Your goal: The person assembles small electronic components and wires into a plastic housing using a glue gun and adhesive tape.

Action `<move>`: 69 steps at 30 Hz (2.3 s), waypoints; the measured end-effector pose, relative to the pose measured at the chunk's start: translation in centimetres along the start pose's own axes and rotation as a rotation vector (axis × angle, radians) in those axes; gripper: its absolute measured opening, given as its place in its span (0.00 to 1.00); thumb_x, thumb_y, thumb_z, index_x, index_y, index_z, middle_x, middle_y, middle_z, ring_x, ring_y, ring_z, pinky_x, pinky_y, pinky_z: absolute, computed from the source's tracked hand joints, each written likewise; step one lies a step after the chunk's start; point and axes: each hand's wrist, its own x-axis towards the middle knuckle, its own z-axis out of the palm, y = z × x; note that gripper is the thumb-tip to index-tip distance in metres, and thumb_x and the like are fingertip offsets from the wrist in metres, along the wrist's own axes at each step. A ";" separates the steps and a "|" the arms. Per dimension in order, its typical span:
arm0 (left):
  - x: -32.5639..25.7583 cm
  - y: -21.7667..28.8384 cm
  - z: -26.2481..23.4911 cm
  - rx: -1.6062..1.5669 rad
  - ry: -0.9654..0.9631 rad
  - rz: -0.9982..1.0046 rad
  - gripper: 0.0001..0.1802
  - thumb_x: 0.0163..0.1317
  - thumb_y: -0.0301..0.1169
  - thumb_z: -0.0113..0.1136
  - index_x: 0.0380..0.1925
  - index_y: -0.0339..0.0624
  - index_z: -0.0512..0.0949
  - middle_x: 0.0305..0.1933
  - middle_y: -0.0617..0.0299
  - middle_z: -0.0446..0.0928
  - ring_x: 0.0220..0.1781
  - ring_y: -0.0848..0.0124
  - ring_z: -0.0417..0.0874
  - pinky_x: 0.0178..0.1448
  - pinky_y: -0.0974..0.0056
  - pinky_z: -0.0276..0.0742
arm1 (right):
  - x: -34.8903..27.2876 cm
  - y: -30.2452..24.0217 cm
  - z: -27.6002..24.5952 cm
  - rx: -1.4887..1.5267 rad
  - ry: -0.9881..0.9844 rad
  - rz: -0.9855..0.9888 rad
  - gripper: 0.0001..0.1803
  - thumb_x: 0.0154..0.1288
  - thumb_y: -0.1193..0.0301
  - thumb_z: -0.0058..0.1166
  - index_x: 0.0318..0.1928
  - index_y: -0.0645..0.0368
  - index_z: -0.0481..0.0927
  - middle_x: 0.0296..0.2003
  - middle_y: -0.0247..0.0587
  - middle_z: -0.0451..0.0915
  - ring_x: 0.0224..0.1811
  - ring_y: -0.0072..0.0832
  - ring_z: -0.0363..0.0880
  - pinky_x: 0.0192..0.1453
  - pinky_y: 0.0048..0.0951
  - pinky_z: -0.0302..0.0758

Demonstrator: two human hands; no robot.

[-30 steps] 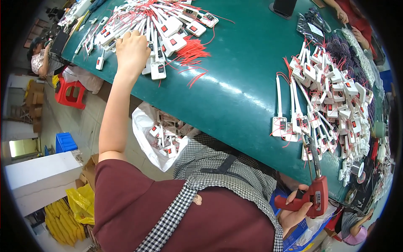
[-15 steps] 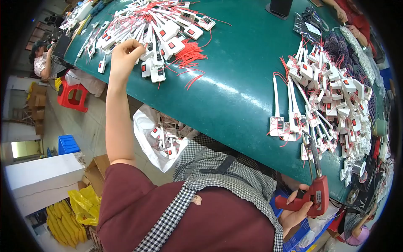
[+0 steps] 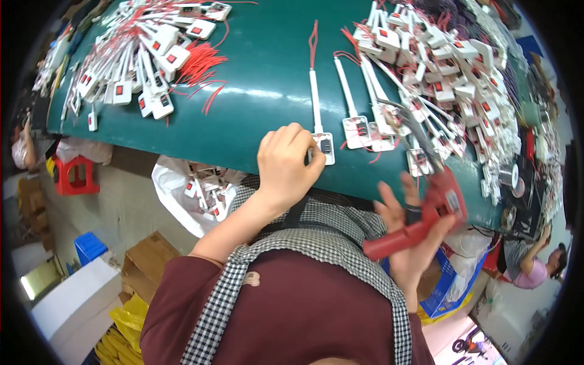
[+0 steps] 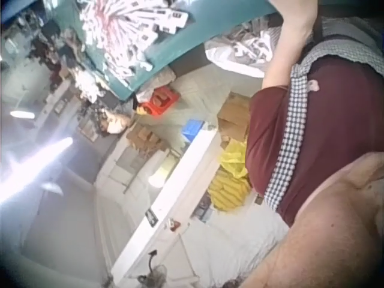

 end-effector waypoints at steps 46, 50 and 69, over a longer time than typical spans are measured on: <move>1.4 -2.9 -3.1 -0.663 -0.684 0.108 0.06 0.44 0.20 0.59 0.23 0.39 0.72 0.32 0.62 0.74 0.37 0.66 0.75 0.44 0.64 0.69 | -0.8 0.1 -3.7 -0.094 0.000 0.008 0.39 0.61 0.43 0.42 0.63 0.56 0.52 0.50 0.50 0.70 0.43 0.38 0.75 0.39 0.32 0.77; 1.5 -3.2 -3.2 -0.718 -0.723 0.059 0.06 0.44 0.20 0.59 0.23 0.39 0.72 0.28 0.64 0.74 0.36 0.67 0.75 0.45 0.64 0.69 | -1.4 0.0 -3.3 -0.340 -0.017 -0.056 0.40 0.58 0.43 0.46 0.59 0.60 0.57 0.40 0.45 0.71 0.30 0.30 0.72 0.29 0.25 0.71; 0.0 -1.7 -3.3 -0.457 -0.341 -0.082 0.05 0.45 0.20 0.60 0.23 0.38 0.74 0.29 0.60 0.75 0.34 0.64 0.74 0.37 0.64 0.70 | -2.8 -0.8 -2.9 -0.580 0.045 0.052 0.48 0.45 0.40 0.59 0.56 0.66 0.63 0.42 0.50 0.75 0.26 0.26 0.74 0.26 0.21 0.70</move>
